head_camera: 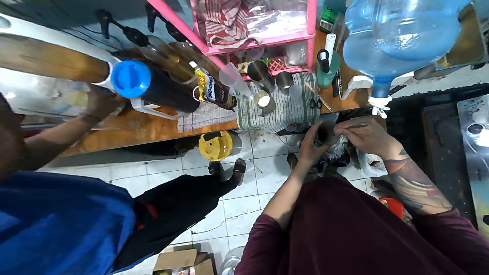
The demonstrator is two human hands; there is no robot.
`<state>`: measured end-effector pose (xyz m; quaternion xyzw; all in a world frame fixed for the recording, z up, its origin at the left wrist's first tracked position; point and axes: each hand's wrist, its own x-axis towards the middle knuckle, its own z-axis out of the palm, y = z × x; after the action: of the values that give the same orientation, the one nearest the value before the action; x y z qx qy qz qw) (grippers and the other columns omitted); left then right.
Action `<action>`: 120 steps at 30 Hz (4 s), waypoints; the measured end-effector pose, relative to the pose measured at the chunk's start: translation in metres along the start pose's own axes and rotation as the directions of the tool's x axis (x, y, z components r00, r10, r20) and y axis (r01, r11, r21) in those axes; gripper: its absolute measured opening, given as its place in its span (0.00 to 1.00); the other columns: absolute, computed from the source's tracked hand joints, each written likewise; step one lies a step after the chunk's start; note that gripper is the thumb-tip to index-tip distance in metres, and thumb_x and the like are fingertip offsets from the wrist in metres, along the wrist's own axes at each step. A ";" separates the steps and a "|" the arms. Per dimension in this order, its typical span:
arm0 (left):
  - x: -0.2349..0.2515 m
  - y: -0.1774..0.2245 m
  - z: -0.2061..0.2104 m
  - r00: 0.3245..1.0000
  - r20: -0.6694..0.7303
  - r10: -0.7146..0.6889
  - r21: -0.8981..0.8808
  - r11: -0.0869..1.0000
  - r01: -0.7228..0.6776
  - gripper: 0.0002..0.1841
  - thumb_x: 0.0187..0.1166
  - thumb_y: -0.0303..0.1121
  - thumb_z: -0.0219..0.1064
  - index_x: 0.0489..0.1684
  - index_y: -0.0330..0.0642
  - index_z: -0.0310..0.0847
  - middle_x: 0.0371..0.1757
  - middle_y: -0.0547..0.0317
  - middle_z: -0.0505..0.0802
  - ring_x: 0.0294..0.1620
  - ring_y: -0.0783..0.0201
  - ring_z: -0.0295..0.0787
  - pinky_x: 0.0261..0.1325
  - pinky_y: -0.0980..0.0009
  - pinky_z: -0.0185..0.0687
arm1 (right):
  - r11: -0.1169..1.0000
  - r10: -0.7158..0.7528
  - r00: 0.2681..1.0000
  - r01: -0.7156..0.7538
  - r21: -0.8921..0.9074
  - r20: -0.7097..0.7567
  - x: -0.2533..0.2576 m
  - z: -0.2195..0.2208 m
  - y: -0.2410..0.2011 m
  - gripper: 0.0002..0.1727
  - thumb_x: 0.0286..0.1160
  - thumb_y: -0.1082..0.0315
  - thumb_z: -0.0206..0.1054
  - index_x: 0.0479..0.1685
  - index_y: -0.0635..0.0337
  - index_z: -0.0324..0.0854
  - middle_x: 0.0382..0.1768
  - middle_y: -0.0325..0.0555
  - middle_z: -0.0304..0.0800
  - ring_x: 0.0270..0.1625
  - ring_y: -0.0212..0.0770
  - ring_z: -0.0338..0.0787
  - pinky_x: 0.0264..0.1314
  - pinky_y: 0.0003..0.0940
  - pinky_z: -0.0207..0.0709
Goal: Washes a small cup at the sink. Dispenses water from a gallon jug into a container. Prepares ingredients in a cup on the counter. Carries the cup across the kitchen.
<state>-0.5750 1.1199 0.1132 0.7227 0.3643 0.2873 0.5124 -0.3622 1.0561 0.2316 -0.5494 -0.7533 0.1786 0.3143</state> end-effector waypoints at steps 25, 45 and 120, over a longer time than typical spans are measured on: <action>0.005 -0.004 0.004 0.999 0.032 0.007 0.016 1.000 -0.008 0.47 0.59 0.32 0.87 0.86 0.45 0.67 0.81 0.50 0.79 0.80 0.58 0.77 0.82 0.55 0.75 | 1.000 -0.013 1.000 0.013 -0.016 0.004 -0.005 -0.002 0.002 0.15 0.88 0.65 0.60 0.49 0.58 0.94 0.52 0.42 0.97 0.56 0.37 0.95 0.65 0.37 0.87; 0.013 0.007 0.004 0.999 0.012 -0.035 0.040 0.999 0.035 0.48 0.62 0.34 0.87 0.88 0.47 0.64 0.80 0.50 0.80 0.79 0.57 0.78 0.81 0.53 0.76 | 0.999 0.029 0.998 -0.030 -0.032 -0.047 -0.005 -0.006 0.000 0.15 0.89 0.64 0.59 0.51 0.58 0.93 0.51 0.44 0.96 0.55 0.37 0.95 0.64 0.37 0.87; -0.050 -0.098 -0.169 0.969 -0.091 -0.229 -0.110 0.970 0.219 0.50 0.52 0.38 0.90 0.80 0.36 0.66 0.71 0.50 0.87 0.71 0.62 0.85 0.77 0.60 0.82 | 0.783 0.520 0.631 -0.621 0.027 -0.576 0.166 0.071 0.073 0.24 0.92 0.52 0.55 0.60 0.63 0.87 0.48 0.53 0.95 0.48 0.43 0.95 0.59 0.44 0.88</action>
<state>-0.7598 1.1891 0.0708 0.6349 0.4546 0.2821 0.5574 -0.3908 1.2418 0.1804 -0.8122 -0.4271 0.0355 0.3957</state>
